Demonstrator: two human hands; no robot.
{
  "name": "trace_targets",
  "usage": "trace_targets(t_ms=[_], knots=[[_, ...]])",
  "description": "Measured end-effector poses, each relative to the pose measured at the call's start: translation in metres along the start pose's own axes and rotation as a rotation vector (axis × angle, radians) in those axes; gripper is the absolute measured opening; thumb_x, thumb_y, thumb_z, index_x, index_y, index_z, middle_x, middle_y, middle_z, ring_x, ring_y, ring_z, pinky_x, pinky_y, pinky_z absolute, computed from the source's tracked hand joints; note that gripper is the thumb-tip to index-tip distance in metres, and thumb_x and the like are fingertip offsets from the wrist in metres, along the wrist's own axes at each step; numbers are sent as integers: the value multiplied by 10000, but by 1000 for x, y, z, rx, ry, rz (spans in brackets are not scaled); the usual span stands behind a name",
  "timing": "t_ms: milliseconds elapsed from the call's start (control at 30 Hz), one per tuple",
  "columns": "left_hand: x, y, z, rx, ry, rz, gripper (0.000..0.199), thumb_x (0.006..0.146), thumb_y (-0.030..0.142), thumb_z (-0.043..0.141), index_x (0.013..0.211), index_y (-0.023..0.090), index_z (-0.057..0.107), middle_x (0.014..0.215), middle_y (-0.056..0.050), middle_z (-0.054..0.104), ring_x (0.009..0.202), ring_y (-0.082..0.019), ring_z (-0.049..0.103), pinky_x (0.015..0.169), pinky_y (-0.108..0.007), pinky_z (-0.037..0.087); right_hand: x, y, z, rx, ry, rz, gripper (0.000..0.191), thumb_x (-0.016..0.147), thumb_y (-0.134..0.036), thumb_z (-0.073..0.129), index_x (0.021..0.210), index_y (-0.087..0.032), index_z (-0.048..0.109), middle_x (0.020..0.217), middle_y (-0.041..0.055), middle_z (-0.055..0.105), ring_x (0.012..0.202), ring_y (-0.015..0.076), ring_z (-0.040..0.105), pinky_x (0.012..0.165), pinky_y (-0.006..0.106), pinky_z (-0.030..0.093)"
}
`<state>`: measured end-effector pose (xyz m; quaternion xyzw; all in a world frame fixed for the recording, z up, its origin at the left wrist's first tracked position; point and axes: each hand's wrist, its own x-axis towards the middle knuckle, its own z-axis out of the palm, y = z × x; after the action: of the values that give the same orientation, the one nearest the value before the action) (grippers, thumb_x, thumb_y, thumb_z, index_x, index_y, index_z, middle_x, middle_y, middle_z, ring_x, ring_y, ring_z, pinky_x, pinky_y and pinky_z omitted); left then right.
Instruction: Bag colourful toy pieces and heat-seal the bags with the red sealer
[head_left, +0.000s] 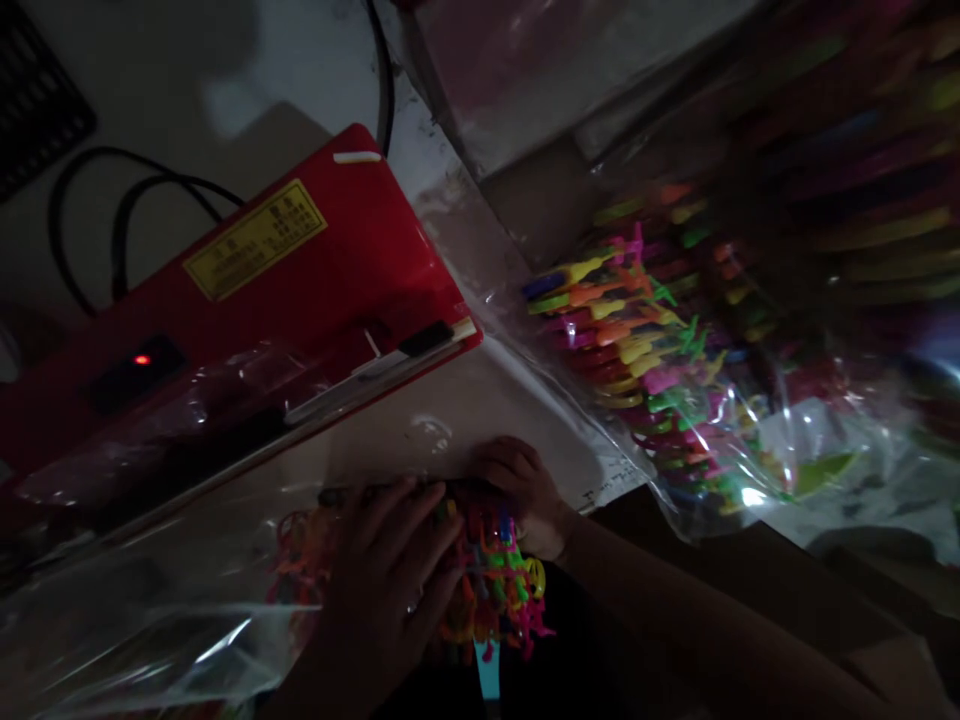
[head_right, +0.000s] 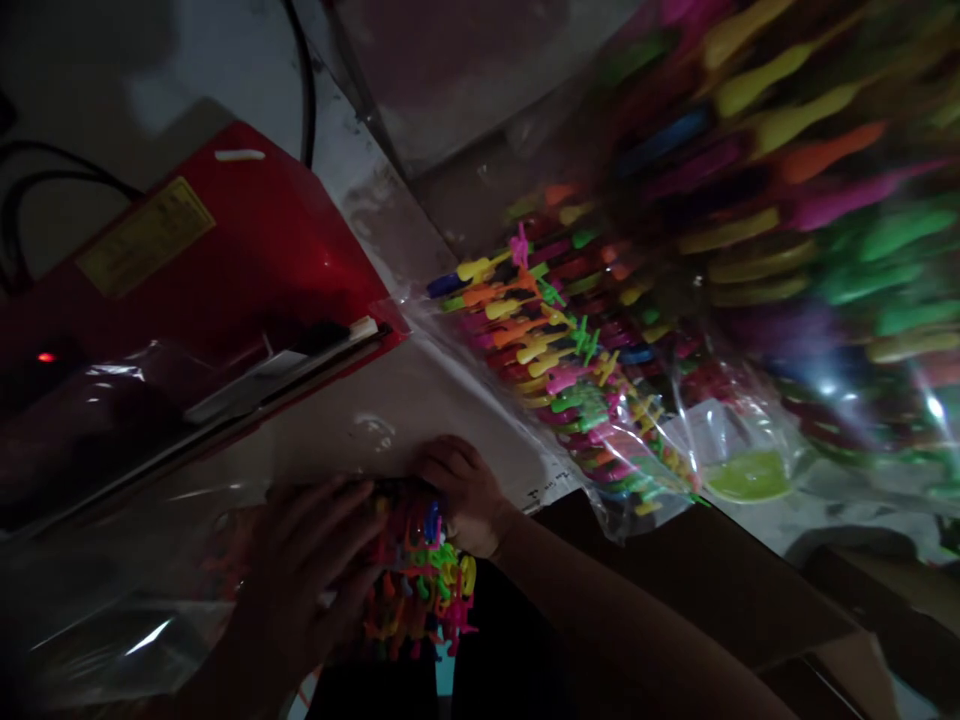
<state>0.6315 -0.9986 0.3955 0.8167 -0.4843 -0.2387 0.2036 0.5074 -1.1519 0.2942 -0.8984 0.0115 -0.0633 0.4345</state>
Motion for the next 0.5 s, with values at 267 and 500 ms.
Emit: trace_targets(t_ms=[267, 500], knots=[[3, 1, -2, 62, -32, -10, 188, 794, 331, 620, 977, 342, 662, 1198, -6, 598, 1160, -252, 464, 1041, -577, 269, 3, 0, -4, 13, -6, -32, 332, 855, -426, 511, 1040, -185, 646, 1121, 83, 614, 1115, 222, 439, 1006, 407, 309], [7, 7, 0, 65, -42, -125, 164, 771, 287, 641, 911, 343, 704, 1101, 10, 655, 1143, -273, 451, 1006, -568, 302, 1, 2, 5, -24, -32, 7, 373, 834, -442, 536, 1069, -168, 629, 1069, 91, 626, 1144, 242, 414, 998, 409, 313]])
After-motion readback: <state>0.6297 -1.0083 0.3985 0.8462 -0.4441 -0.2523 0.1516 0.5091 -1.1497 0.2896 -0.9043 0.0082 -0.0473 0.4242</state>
